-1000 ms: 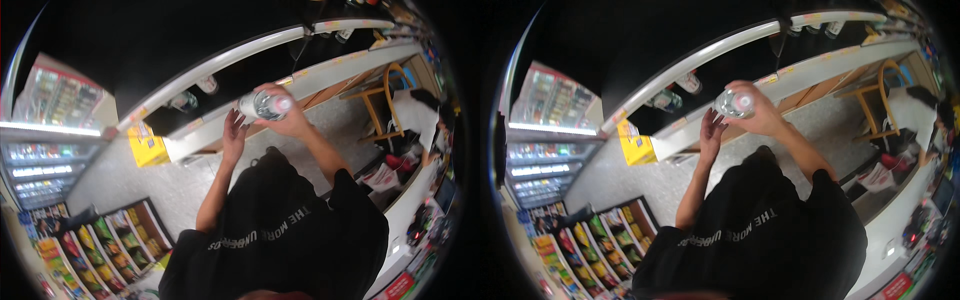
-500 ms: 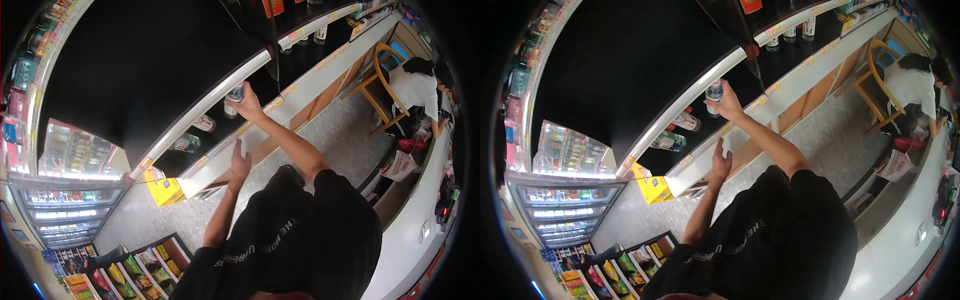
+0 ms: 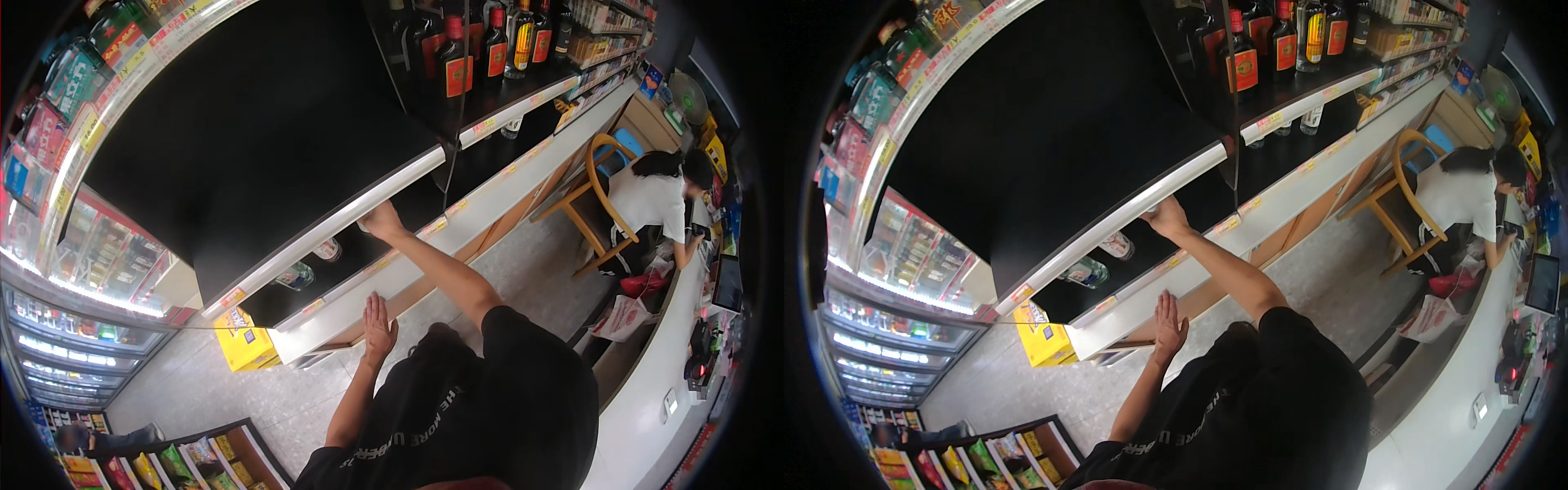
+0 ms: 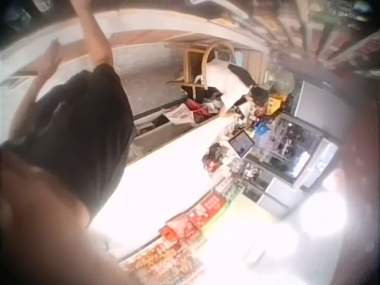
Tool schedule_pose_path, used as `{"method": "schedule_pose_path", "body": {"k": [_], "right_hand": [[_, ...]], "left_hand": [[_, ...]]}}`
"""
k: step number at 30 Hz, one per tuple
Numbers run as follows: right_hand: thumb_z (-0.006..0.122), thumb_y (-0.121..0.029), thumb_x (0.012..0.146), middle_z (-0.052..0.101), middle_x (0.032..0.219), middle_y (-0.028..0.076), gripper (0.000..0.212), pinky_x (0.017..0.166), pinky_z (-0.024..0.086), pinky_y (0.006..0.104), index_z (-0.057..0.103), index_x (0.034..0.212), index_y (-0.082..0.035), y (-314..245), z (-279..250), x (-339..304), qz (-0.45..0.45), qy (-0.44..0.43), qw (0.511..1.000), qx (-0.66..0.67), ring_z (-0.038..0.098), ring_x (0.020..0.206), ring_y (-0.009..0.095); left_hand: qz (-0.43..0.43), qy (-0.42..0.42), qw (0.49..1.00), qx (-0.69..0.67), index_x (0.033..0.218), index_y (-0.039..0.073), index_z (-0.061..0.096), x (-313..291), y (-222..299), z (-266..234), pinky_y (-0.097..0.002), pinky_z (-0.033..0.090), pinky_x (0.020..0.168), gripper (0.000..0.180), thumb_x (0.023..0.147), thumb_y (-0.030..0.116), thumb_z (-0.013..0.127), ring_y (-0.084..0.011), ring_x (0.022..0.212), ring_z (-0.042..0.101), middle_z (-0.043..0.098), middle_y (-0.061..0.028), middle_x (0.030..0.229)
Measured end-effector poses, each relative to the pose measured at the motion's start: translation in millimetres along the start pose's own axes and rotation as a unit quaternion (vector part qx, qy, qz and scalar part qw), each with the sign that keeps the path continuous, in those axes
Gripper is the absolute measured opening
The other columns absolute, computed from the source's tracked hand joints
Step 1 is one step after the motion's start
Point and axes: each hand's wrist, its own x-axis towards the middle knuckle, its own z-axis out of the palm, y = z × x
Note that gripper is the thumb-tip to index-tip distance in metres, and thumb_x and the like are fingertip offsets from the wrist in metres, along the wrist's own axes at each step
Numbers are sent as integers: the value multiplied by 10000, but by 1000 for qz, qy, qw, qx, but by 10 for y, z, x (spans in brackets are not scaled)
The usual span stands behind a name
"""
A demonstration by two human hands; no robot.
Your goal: The person is stocking shelves with various bottles of liquid in a supermarket.
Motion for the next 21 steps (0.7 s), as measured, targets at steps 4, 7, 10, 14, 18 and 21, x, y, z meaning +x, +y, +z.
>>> {"method": "schedule_pose_path", "body": {"k": [4, 7, 10, 14, 18, 21], "right_hand": [[832, -231, 777, 641, 1178, 185, 467, 935, 529, 416, 636, 1171, -73, -27, -71, -46, 15, -30, 999, 19, 626, 1116, 373], [834, -240, 778, 634, 1190, 190, 496, 944, 526, 424, 631, 1202, -84, -110, -160, -62, -6, -50, 999, -7, 625, 1117, 378], [834, -233, 771, 616, 1229, 191, 517, 984, 507, 424, 630, 1220, -79, -117, -212, -60, 39, -75, 996, -39, 588, 1175, 387], [787, -131, 764, 446, 1384, 279, 760, 1090, 421, 451, 397, 1404, -5, 75, -366, -196, -63, -43, 997, -29, 468, 1292, 444], [716, -94, 828, 476, 1383, 223, 685, 970, 513, 380, 390, 1428, -40, -197, -618, -787, -90, -4, 996, 3, 516, 1252, 387], [689, -92, 883, 584, 1285, 182, 495, 883, 550, 333, 513, 1340, -18, -76, -1016, -1173, -82, -67, 994, -33, 606, 1157, 281]], "left_hand": [[-4, 0, 1000, 0, 1521, -58, 253, -13, 0, 5, -533, 186, 1204, 835, 829, 147, 673, -431, 1503, 172, 209, -257, 1611], [-10, -6, 1000, 6, 1525, -56, 245, -17, -2, 23, -532, 183, 1206, 859, 811, 141, 680, -426, 1507, 161, 194, -251, 1618], [-3, -5, 1000, 8, 1528, -54, 240, -19, 27, 28, -534, 179, 1208, 873, 798, 132, 681, -425, 1509, 158, 186, -248, 1621], [8, -16, 1000, 17, 1531, -50, 237, 13, 45, 37, -541, 173, 1209, 886, 783, 117, 682, -425, 1509, 159, 185, -252, 1621], [22, 6, 1000, 8, 1527, -50, 239, -67, -106, 46, -553, 177, 1204, 893, 766, 86, 685, -447, 1500, 166, 187, -263, 1616], [38, 23, 999, -29, 1500, -17, 294, 5, -123, 9, -566, 208, 1186, 807, 794, 54, 679, -466, 1467, 233, 254, -278, 1580]]}}
